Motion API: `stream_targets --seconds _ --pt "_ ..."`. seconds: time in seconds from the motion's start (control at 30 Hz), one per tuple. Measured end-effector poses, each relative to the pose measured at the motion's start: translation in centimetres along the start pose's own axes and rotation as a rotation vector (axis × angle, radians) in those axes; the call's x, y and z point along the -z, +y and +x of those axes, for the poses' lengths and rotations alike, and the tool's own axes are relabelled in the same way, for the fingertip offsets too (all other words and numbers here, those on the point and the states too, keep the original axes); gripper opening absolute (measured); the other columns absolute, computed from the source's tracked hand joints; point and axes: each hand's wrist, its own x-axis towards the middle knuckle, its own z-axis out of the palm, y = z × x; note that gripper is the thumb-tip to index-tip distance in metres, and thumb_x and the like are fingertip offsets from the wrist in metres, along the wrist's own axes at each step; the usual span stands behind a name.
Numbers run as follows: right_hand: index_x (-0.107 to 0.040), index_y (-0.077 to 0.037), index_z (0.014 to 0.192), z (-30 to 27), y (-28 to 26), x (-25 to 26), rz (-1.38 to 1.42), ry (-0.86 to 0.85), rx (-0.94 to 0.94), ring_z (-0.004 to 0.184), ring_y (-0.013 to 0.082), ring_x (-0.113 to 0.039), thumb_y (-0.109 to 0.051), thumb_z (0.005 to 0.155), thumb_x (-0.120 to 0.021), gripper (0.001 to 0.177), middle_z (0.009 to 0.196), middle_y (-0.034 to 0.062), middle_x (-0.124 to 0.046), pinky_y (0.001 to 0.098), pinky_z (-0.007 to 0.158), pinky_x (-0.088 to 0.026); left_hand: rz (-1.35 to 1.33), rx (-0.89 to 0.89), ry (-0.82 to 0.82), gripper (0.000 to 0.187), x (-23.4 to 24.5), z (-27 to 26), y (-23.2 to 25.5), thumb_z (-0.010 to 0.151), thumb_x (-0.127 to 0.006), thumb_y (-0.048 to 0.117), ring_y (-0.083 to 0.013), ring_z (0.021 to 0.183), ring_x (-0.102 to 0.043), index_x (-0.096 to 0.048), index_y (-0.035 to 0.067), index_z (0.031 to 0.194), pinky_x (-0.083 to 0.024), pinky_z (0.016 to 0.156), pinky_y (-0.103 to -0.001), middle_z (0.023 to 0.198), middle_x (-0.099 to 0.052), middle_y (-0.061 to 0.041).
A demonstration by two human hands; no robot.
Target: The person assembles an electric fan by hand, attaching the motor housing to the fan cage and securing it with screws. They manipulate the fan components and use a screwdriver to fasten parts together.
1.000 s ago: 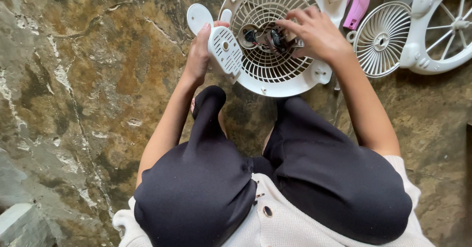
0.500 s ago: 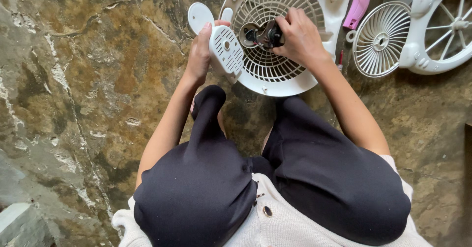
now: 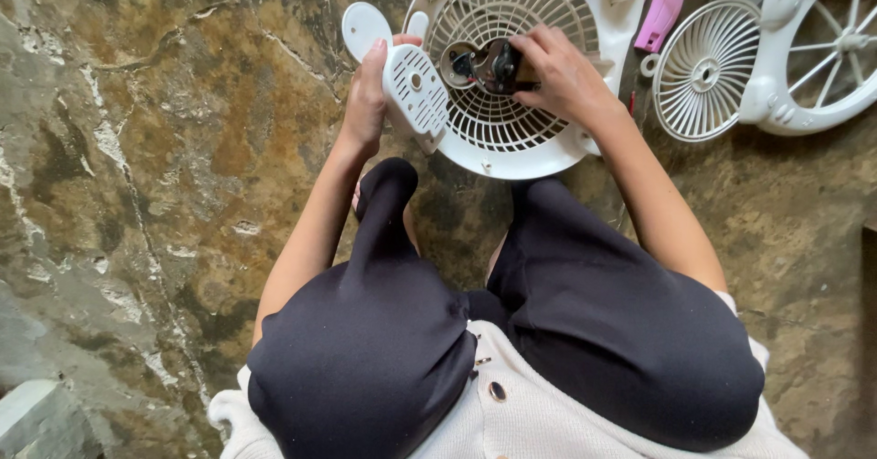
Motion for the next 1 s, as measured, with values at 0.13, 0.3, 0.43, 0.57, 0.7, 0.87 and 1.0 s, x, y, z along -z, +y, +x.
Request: stream_targets --seconds 0.13,0.3,0.43,0.57,0.7,0.87,1.0 --pt "-0.062 -0.01 0.14 0.0 0.1 -0.4 -0.182 0.037 -0.051 0.12 0.0308 -0.051 -0.03 0.071 -0.094 0.078 0.129 0.0096 -0.058 0.0453 0.109 -0.041 -0.007 -0.012 0.025 0.069 -0.2 0.2 0.0 0.105 -0.029 0.054 -0.0235 0.097 -0.071 -0.058 0.0 0.135 -0.059 0.085 -0.034 0.108 -0.071 -0.014" --pt "-0.058 -0.008 0.148 -0.3 -1.5 -0.3 -0.228 0.012 -0.119 0.127 0.027 -0.049 -0.033 0.074 -0.092 0.085 0.134 0.0091 -0.056 0.046 0.111 -0.036 0.032 -0.011 0.012 0.069 -0.4 0.4 0.6 0.105 -0.026 0.056 -0.0263 0.101 -0.072 -0.058 0.002 0.137 -0.06 0.087 -0.038 0.111 -0.072 -0.016" --pt "-0.042 -0.008 0.158 -0.8 -2.6 2.7 -0.122 -0.023 -0.046 0.13 0.0344 -0.045 -0.042 0.066 -0.091 0.11 0.144 0.0166 -0.048 0.0514 0.11 -0.033 0.233 -0.343 0.008 0.074 -0.8 -0.6 2.3 0.107 -0.017 0.063 -0.0311 0.145 -0.035 -0.054 0.004 0.135 -0.038 0.118 -0.049 0.137 -0.06 -0.018" --pt "-0.03 -0.015 0.165 -2.4 -4.4 5.6 0.359 -0.041 -0.151 0.136 0.0322 -0.045 -0.052 0.081 -0.086 0.108 0.147 0.0167 -0.045 0.0492 0.116 -0.042 -0.033 -0.253 -0.055 0.082 -2.3 -1.4 3.3 0.104 -0.024 0.072 -0.0322 0.156 -0.038 -0.045 0.009 0.152 -0.047 0.124 -0.056 0.16 -0.049 -0.014" --pt "-0.03 -0.012 0.16 -3.0 -7.1 5.6 0.317 0.249 0.107 0.135 0.0341 -0.047 -0.058 0.07 -0.091 0.117 0.146 0.018 -0.044 0.0513 0.116 -0.044 -0.158 -0.18 -0.189 0.089 -6.7 -0.2 2.4 0.101 -0.024 0.077 -0.0374 0.154 -0.045 -0.037 0.009 0.158 -0.048 0.124 -0.055 0.162 -0.046 -0.018" --pt "-0.041 -0.015 0.16 -4.0 -5.4 5.3 0.264 0.208 0.009 0.137 0.0262 -0.055 -0.045 0.081 -0.089 0.097 0.145 0.0105 -0.058 0.0472 0.119 -0.048 -0.03 -0.174 -0.244 0.092 -7.9 0.9 0.0 0.105 -0.024 0.077 -0.033 0.164 -0.027 -0.016 0.011 0.169 -0.024 0.137 -0.049 0.174 -0.031 -0.017" --pt "-0.045 -0.018 0.161 -5.0 -1.9 7.5 0.172 0.109 -0.111 0.138 0.03 -0.051 -0.052 0.074 -0.089 0.103 0.146 0.0139 -0.06 0.0505 0.12 -0.035 0.32 -0.358 -0.044 0.089 -5.7 1.8 -0.2 0.111 -0.046 0.064 -0.0333 0.167 -0.022 -0.005 0.01 0.169 -0.022 0.139 -0.05 0.176 -0.019 -0.017"
